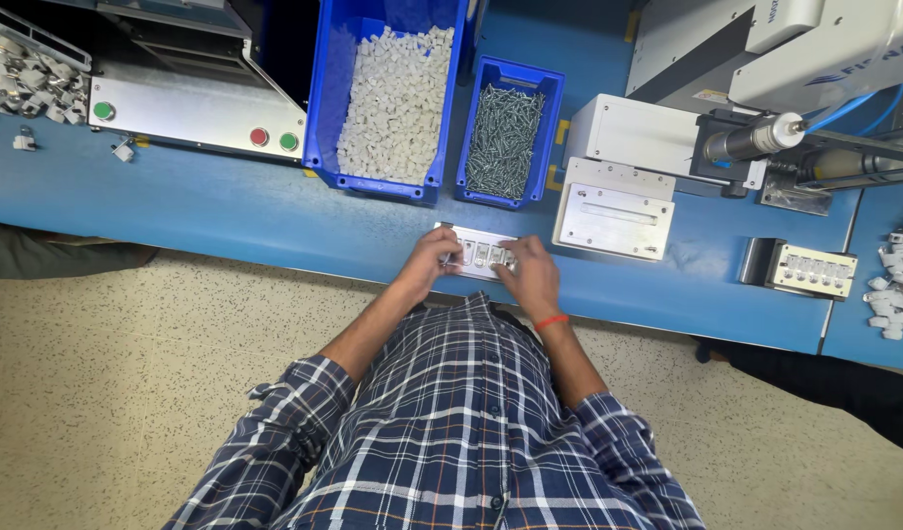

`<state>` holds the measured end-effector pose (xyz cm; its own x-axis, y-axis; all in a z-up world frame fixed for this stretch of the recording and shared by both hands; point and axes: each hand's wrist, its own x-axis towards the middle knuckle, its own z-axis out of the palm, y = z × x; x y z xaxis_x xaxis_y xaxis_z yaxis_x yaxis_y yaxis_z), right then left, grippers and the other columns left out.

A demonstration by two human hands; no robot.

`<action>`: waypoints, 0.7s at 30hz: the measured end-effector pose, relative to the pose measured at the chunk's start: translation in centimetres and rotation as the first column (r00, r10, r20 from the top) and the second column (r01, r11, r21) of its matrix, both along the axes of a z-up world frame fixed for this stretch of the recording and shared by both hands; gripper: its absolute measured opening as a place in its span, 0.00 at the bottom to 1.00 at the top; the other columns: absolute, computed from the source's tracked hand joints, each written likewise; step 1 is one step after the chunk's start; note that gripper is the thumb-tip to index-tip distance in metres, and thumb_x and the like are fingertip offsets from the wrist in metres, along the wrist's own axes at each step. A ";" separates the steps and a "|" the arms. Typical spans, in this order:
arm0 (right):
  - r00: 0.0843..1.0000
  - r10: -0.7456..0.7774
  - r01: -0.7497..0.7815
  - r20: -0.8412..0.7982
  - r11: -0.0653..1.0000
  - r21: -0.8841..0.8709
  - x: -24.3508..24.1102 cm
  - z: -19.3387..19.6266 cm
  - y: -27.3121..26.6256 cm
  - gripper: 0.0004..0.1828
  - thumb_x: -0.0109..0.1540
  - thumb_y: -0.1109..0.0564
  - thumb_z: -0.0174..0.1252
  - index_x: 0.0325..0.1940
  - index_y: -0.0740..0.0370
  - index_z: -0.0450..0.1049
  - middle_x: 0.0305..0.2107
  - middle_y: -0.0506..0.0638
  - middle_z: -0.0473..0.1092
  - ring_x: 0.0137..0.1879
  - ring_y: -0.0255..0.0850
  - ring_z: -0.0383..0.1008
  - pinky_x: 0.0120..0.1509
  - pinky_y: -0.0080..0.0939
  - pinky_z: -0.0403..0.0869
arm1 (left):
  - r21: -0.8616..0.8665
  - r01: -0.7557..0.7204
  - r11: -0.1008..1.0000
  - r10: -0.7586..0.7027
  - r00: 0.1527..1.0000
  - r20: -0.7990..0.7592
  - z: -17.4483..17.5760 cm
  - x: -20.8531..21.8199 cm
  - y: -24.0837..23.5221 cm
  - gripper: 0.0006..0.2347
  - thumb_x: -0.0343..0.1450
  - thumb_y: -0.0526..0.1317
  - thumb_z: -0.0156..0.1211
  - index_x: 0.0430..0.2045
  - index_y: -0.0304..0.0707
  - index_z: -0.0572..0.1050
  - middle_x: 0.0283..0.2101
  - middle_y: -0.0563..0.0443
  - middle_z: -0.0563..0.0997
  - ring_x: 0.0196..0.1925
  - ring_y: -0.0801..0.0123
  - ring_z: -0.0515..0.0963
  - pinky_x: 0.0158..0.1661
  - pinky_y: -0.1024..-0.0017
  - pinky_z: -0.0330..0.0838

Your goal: The person assembles small electrical components by hand, inserting metal pins and white plastic pieces into a multi-slot holder. They repeatedly pick parts from blue bins, place them into the holder, and then move the completed holder aside.

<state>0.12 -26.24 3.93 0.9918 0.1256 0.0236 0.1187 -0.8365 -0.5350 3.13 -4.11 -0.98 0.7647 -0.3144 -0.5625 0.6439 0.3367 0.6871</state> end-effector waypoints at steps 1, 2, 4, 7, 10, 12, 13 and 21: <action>0.999 -0.004 0.004 -0.034 1.000 -0.007 0.0 0.0 0.1 0.19 0.53 0.53 0.71 0.46 0.55 0.77 0.41 0.53 0.71 0.41 0.52 0.76 0.43 0.50 0.75 | 0.176 0.042 0.984 -0.055 0.996 0.070 0.2 -0.1 -0.5 0.05 0.73 0.37 0.61 0.35 0.37 0.72 0.37 0.45 0.77 0.40 0.63 0.80 0.39 0.67 0.76; 0.998 -0.008 0.007 -0.066 1.000 -0.016 0.1 -0.1 0.2 0.17 0.54 0.53 0.70 0.46 0.55 0.77 0.42 0.53 0.71 0.40 0.52 0.76 0.43 0.50 0.74 | 0.348 0.069 0.935 -0.121 0.984 0.129 0.6 -0.2 -1.4 0.06 0.73 0.38 0.62 0.35 0.37 0.72 0.36 0.44 0.78 0.38 0.60 0.80 0.37 0.66 0.74; 1.000 -0.003 0.005 -0.024 0.998 0.061 0.1 -0.5 0.0 0.17 0.56 0.53 0.69 0.46 0.56 0.75 0.43 0.53 0.70 0.40 0.50 0.76 0.42 0.48 0.74 | 0.647 0.052 0.761 -0.311 0.904 0.294 1.7 -0.4 -2.2 0.08 0.71 0.40 0.64 0.37 0.37 0.73 0.37 0.45 0.79 0.38 0.58 0.81 0.36 0.63 0.74; 0.989 -0.104 0.146 -0.110 0.846 0.513 -0.6 -1.6 -1.2 0.17 0.60 0.55 0.65 0.49 0.58 0.68 0.43 0.53 0.73 0.37 0.43 0.70 0.36 0.42 0.68 | 0.858 -0.135 0.495 -0.638 0.614 0.465 3.1 -0.3 -3.1 0.14 0.65 0.40 0.68 0.42 0.37 0.75 0.42 0.47 0.78 0.41 0.56 0.81 0.38 0.60 0.76; 0.795 0.012 0.592 -0.607 0.210 0.778 -1.6 -2.9 -2.6 0.15 0.63 0.57 0.56 0.53 0.57 0.64 0.44 0.53 0.77 0.27 0.32 0.60 0.27 0.34 0.59 | 0.890 -0.225 0.397 -0.788 0.413 0.456 3.4 0.1 -3.3 0.17 0.63 0.39 0.69 0.43 0.36 0.76 0.48 0.44 0.76 0.43 0.53 0.81 0.40 0.58 0.77; 0.766 0.126 0.639 -0.630 -0.045 0.768 -2.2 -3.2 -3.8 0.16 0.61 0.58 0.52 0.53 0.55 0.63 0.42 0.55 0.78 0.25 0.32 0.61 0.26 0.32 0.62 | 0.917 -0.207 0.341 -0.835 0.382 0.397 3.2 0.3 -3.3 0.13 0.67 0.38 0.68 0.43 0.39 0.76 0.51 0.47 0.76 0.45 0.55 0.82 0.43 0.59 0.78; 0.751 0.106 0.658 -0.651 -0.046 0.752 -2.2 -3.5 -4.0 0.15 0.63 0.55 0.52 0.54 0.55 0.65 0.40 0.54 0.77 0.25 0.32 0.61 0.26 0.32 0.63 | 0.906 -0.207 0.368 -0.819 0.388 0.422 3.0 0.3 -3.3 0.13 0.67 0.38 0.68 0.43 0.40 0.76 0.49 0.47 0.77 0.45 0.55 0.82 0.43 0.59 0.78; 0.984 -0.055 0.001 0.168 0.954 0.301 -1.3 -3.1 -3.1 0.16 0.68 0.45 0.62 0.53 0.57 0.78 0.45 0.52 0.77 0.46 0.45 0.79 0.47 0.45 0.77 | 0.258 0.000 0.966 -0.025 0.995 0.095 1.0 -0.3 -1.9 0.07 0.72 0.37 0.61 0.40 0.35 0.73 0.34 0.49 0.74 0.34 0.67 0.71 0.30 0.68 0.64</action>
